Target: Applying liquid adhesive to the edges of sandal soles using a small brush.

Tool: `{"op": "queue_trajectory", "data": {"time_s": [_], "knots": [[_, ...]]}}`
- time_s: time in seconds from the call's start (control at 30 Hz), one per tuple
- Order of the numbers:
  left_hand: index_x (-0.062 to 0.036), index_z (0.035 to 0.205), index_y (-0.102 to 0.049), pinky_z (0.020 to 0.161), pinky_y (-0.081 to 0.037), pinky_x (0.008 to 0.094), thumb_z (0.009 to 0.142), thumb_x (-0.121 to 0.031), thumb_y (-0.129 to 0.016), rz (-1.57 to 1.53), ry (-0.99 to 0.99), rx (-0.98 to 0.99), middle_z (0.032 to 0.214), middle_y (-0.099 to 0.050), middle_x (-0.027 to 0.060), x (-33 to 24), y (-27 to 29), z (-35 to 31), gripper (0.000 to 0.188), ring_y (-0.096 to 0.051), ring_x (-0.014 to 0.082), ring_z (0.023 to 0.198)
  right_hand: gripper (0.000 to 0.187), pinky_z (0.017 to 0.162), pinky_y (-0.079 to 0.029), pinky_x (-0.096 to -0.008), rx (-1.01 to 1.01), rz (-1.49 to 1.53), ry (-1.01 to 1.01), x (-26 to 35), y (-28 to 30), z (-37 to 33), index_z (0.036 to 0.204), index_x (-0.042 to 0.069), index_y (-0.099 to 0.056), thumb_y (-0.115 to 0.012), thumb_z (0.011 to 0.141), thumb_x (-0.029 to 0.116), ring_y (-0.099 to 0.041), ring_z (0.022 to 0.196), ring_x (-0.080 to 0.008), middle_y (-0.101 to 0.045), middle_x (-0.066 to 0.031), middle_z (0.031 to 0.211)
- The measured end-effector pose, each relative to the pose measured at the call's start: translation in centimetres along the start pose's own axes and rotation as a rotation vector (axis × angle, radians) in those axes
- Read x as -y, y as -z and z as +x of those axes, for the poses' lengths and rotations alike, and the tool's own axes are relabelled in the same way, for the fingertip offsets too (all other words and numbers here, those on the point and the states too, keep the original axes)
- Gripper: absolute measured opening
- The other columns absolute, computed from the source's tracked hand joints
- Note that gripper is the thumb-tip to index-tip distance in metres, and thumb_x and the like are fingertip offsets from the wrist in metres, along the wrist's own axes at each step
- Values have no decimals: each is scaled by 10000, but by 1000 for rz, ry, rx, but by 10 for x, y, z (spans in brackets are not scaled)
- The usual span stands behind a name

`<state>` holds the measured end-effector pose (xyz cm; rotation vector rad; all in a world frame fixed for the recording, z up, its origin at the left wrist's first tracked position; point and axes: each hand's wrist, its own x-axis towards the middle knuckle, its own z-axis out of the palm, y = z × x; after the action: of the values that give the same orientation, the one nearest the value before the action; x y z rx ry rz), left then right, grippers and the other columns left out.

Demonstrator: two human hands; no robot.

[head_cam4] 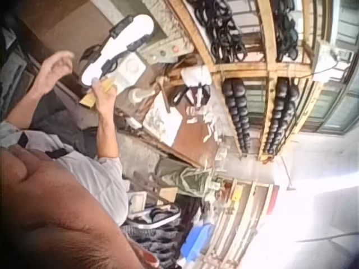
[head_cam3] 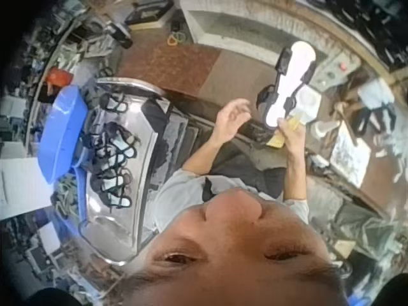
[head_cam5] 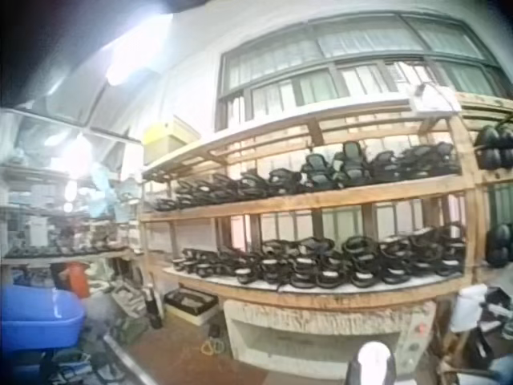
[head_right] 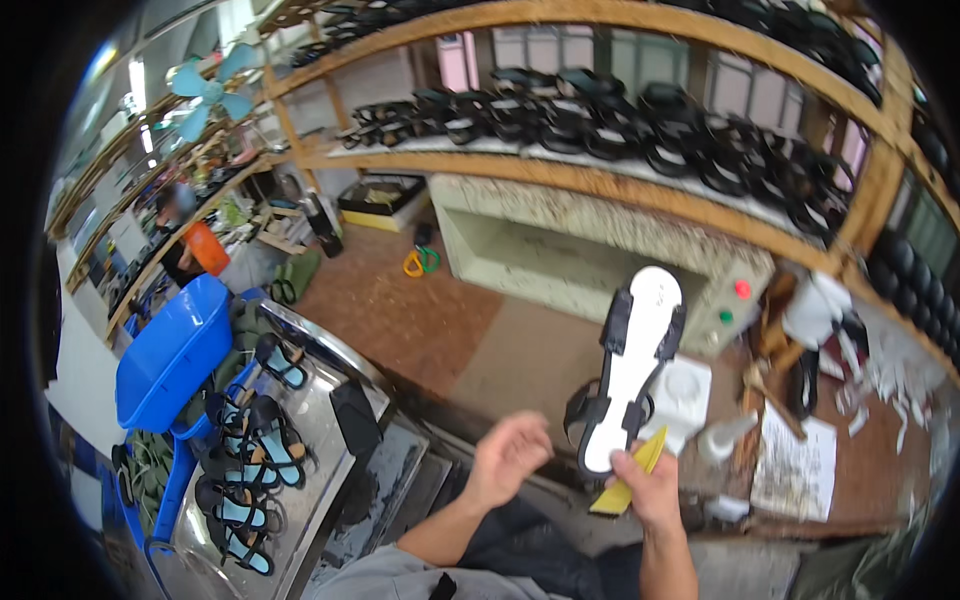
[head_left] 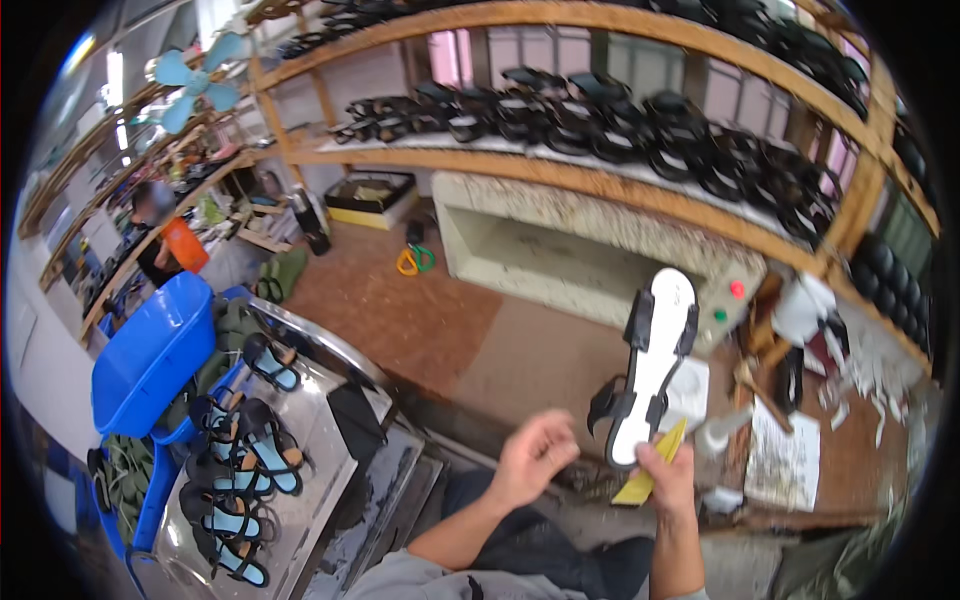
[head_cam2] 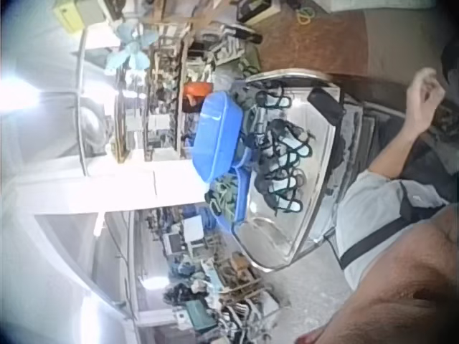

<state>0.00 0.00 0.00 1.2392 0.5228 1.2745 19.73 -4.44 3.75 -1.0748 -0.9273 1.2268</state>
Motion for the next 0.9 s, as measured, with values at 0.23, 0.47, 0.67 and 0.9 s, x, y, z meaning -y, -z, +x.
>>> {"op": "queue_trajectory", "data": {"time_s": [0.23, 0.47, 0.67, 0.9], "knots": [[53, 1125, -526, 653, -467, 225, 896, -84, -528, -25, 124, -104, 848, -607, 70, -75, 7, 66, 267, -569, 104, 723, 191, 503, -440, -222, 224, -190, -81, 65, -75, 83, 787, 7, -597, -642, 833, 187, -558, 551, -95, -597, -42, 632], [44, 880, -552, 490, -497, 281, 846, -88, -547, -42, 76, -371, 726, -600, 110, -240, 93, 190, 136, -603, 174, 590, 266, 508, -408, -223, 238, -156, -40, 169, -106, 157, 910, -20, -623, -619, 850, 240, -526, 554, -94, -591, -48, 625], [42, 810, -577, 465, -480, 258, 815, -116, -528, 35, 124, -322, 666, -611, 122, -328, 175, 335, 165, -580, 162, 526, 260, 522, -411, -225, 102, -67, -77, 169, -90, 160, 884, -22, -609, -617, 849, 236, -526, 540, -112, -586, -68, 630], [17, 795, -579, 452, -494, 276, 789, -167, -573, 103, 263, -365, 633, -595, 109, -311, 223, 481, 184, -589, 176, 519, 246, 520, -415, -231, -102, -29, -81, 160, -75, 136, 858, -25, -600, -601, 861, 220, -521, 523, -121, -582, -76, 633]]}}
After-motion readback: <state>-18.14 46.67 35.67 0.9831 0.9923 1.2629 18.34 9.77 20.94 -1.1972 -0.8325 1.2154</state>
